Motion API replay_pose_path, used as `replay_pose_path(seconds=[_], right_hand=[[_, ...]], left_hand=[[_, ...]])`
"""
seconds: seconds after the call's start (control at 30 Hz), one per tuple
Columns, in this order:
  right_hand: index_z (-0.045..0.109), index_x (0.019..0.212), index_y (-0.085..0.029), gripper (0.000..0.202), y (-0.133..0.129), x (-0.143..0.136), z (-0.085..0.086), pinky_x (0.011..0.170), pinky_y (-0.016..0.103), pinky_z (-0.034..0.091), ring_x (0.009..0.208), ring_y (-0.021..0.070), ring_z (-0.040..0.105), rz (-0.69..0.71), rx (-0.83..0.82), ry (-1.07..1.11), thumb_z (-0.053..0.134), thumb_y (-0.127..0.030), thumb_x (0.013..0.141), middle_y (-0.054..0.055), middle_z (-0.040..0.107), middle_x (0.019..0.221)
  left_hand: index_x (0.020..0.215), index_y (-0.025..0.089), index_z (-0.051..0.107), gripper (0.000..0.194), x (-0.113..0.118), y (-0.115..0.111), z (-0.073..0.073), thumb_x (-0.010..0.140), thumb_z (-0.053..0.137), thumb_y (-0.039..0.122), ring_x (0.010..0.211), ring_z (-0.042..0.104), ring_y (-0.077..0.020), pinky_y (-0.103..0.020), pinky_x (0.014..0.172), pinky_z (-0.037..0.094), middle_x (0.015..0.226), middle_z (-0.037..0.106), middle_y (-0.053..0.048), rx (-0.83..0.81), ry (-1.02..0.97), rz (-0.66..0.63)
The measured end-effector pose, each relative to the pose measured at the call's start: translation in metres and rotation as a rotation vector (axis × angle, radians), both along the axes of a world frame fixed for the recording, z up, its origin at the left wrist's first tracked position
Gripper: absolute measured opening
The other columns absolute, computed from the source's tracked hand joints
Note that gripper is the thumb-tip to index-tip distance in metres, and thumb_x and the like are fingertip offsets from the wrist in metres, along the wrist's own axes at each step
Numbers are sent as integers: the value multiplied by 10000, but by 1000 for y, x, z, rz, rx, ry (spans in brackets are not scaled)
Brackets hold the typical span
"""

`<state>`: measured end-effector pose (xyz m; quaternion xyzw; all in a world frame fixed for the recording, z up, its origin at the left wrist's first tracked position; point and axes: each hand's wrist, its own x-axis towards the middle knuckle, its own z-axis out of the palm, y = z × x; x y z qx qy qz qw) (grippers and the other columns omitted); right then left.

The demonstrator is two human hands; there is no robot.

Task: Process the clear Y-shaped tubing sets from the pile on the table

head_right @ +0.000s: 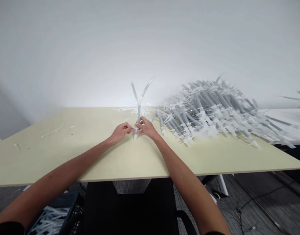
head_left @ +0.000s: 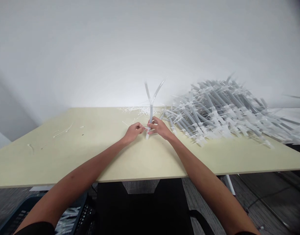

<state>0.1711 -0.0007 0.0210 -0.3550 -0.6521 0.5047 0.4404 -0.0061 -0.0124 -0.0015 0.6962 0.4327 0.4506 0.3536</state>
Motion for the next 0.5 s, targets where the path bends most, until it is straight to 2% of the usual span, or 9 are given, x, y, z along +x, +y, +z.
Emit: replay_pose_path(seconds=[0.1,0.27,0.37,0.5], right_hand=[[518,802,-197,257,2,-2,0,603,356,593,675,152,617,-41,35,-20,682,-359,686,2,533,752],[539,809,-204,250,5,-5,-4,558,331,590,645,152,611,-81,86,-34,670,-381,689,-5,527,701],[540,832,-206,258,4,-6,-5,549,314,589,653,153,618,-93,131,-29,647,-405,708,-3,526,716],[531,881,-205,276,2,-8,-3,567,306,591,688,151,629,-59,152,22,611,-426,738,6,537,786]], left_hand=[[681,181,480,187,4,-6,5,788,472,334,648,461,-117,-239,628,358,693,529,13,157,114,88],[685,189,474,137,10,-17,11,802,444,254,665,455,-119,-246,639,346,711,505,11,368,218,104],[694,188,487,126,11,-20,13,797,449,250,673,469,-121,-249,643,354,722,519,7,379,205,125],[690,187,494,153,8,-17,15,787,458,299,638,477,-119,-246,616,363,706,549,12,260,106,179]])
